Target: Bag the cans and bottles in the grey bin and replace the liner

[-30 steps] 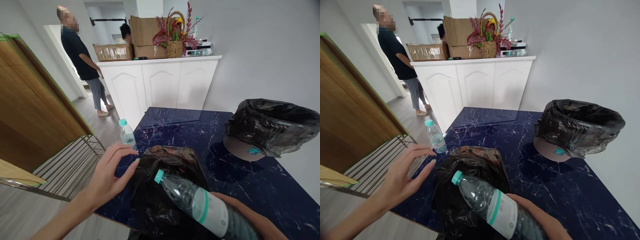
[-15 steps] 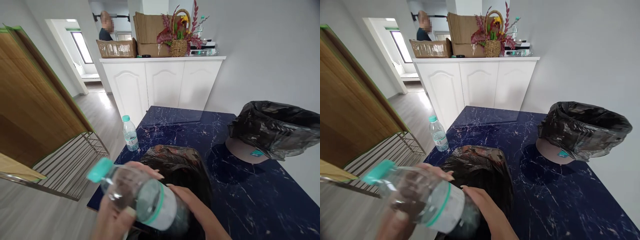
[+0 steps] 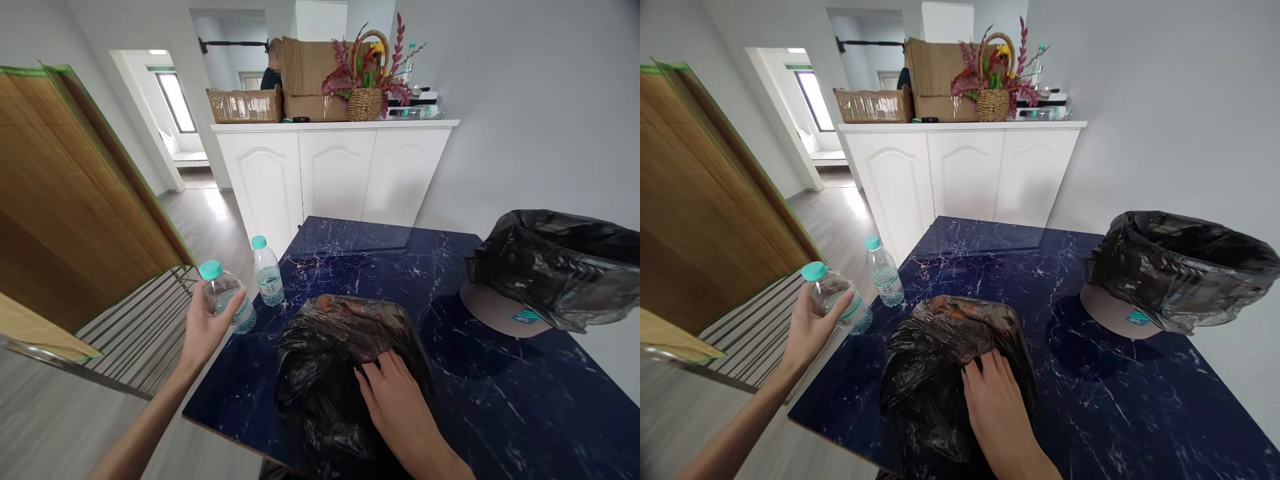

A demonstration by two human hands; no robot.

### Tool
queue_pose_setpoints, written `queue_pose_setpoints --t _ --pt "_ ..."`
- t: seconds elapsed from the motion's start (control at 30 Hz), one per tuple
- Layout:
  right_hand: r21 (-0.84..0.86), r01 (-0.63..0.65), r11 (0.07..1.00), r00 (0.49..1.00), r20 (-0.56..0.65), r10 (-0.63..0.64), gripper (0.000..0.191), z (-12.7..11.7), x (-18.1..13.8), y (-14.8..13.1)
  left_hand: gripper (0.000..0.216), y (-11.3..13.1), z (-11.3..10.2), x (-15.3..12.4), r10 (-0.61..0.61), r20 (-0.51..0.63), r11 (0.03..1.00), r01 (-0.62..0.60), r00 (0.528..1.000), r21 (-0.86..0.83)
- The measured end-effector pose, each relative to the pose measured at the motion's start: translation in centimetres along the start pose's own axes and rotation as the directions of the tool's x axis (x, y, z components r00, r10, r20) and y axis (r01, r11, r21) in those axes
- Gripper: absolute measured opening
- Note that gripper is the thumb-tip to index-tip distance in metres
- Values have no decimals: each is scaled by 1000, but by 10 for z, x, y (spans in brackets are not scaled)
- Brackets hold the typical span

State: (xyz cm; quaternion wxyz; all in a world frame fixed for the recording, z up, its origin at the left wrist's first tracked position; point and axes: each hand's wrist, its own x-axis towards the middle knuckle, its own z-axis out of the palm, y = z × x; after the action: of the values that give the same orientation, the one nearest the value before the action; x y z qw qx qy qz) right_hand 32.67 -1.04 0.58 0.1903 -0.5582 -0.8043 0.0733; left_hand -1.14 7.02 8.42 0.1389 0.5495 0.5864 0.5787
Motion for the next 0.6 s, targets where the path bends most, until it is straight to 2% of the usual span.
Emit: queue_pose_setpoints --t 0.1,0.23,0.37,0.47,0.53,0.6 --pt "-22 45 999 985 -168 -48 49 0 9 1 51 -11 10 5 6 -23 1000 -6 1000 -23" --pt "-31 27 999 963 -269 -34 56 -7 18 -1 61 -18 17 7 -5 -10 996 4 1000 -88" --pt "-41 56 998 956 -287 -66 57 -11 25 4 71 -30 19 6 -49 55 987 57 997 -153" --pt "-61 106 993 957 -266 -118 59 -15 31 10 77 -42 21 5 -94 128 987 110 987 -119" --pt "-24 138 990 964 -226 -140 56 -18 38 12 78 -50 23 5 -114 155 989 127 981 -75" --pt "84 127 988 978 -177 -111 48 -18 45 13 78 -58 26 7 -127 167 991 131 978 -11"
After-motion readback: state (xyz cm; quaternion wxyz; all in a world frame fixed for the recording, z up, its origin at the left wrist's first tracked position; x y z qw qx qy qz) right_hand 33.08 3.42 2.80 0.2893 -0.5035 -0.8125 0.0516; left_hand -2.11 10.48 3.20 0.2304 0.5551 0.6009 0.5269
